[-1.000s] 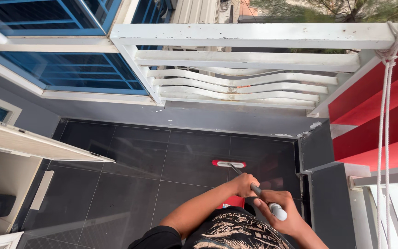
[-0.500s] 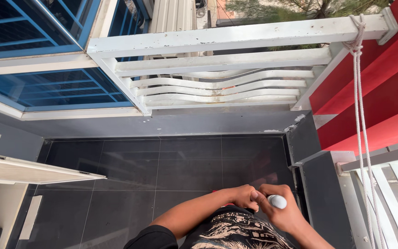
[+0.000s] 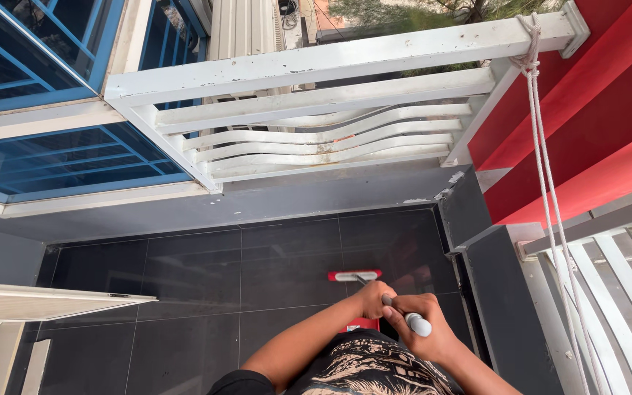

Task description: The person sweeps debris from a balcony floor using a red broom and a red dustpan, moving along the balcony and directing the debris into the dustpan.

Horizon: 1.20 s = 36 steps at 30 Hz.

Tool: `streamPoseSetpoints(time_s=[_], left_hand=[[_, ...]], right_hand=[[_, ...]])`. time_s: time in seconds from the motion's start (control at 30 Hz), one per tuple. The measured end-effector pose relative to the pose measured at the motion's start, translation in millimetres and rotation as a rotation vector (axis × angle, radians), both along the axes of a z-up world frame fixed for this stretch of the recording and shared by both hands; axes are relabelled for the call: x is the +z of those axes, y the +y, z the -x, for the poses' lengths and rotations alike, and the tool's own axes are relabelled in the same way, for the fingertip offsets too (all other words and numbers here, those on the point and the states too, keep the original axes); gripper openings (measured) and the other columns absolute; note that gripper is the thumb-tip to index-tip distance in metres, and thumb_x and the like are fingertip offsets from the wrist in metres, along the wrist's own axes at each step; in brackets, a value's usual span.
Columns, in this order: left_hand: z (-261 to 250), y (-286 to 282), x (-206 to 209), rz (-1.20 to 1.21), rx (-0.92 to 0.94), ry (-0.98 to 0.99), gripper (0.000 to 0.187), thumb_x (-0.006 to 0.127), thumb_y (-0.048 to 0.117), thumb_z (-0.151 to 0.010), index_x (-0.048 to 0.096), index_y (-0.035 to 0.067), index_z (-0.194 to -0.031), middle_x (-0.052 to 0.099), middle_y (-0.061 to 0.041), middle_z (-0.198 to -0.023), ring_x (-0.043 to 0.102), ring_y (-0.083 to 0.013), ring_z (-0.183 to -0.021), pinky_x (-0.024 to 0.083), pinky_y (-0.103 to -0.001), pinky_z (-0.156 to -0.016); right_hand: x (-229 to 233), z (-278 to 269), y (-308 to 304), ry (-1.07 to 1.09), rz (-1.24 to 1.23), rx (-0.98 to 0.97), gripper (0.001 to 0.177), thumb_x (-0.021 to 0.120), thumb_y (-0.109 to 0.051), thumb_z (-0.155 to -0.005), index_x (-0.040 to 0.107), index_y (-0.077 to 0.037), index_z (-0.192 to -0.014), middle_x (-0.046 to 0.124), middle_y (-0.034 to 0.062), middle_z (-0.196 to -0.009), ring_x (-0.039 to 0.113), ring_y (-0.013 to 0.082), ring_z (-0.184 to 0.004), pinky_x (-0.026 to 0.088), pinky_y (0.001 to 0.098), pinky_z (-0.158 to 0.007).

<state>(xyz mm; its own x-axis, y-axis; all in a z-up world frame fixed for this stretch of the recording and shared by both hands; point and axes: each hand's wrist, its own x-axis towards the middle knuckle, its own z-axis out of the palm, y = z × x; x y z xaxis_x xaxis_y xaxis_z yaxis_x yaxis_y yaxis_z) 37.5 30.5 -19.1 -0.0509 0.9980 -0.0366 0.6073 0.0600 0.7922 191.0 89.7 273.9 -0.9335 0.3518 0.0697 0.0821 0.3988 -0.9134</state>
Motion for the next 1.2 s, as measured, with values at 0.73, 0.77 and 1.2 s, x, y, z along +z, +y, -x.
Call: streamPoseSetpoints(time_s=[0.73,0.77,1.2], left_hand=[[23.3,-3.7,152.3,-0.086,-0.058,-0.156,0.038,0.084,0.034,-0.088,0.063,0.004,-0.073,0.058,-0.01,-0.069,0.06,-0.0264,-0.07,0.047,-0.039,-0.066],[25.8,-3.5,152.4,-0.106,-0.096,-0.136,0.047,0.086,0.032,-0.09,0.057,0.002,-0.068,0.054,-0.012,-0.065,0.058,-0.0267,-0.071,0.045,-0.04,-0.066],[-3.0,-34.9,279.3,-0.44,0.059,-0.265,0.029,0.084,0.016,-0.076,0.072,0.002,-0.099,0.069,-0.018,-0.11,0.071,-0.0299,-0.103,0.058,-0.035,-0.087]], right_hand=[[-96.7,-6.1,66.0,-0.275,-0.13,-0.146,0.082,0.071,-0.003,-0.066,0.048,-0.009,-0.144,0.055,0.0172,-0.139,0.054,0.0331,-0.134,0.046,0.0455,-0.111],[-126.8,-4.4,64.6,-0.304,-0.133,-0.154,0.08,0.078,-0.009,-0.068,0.049,-0.011,-0.142,0.054,0.0173,-0.138,0.053,0.0335,-0.133,0.044,0.0437,-0.111],[-271.1,6.0,69.8,-0.112,0.198,-0.143,0.034,0.073,-0.02,-0.082,0.07,-0.012,-0.115,0.074,0.0093,-0.112,0.071,0.0268,-0.103,0.056,0.0402,-0.085]])
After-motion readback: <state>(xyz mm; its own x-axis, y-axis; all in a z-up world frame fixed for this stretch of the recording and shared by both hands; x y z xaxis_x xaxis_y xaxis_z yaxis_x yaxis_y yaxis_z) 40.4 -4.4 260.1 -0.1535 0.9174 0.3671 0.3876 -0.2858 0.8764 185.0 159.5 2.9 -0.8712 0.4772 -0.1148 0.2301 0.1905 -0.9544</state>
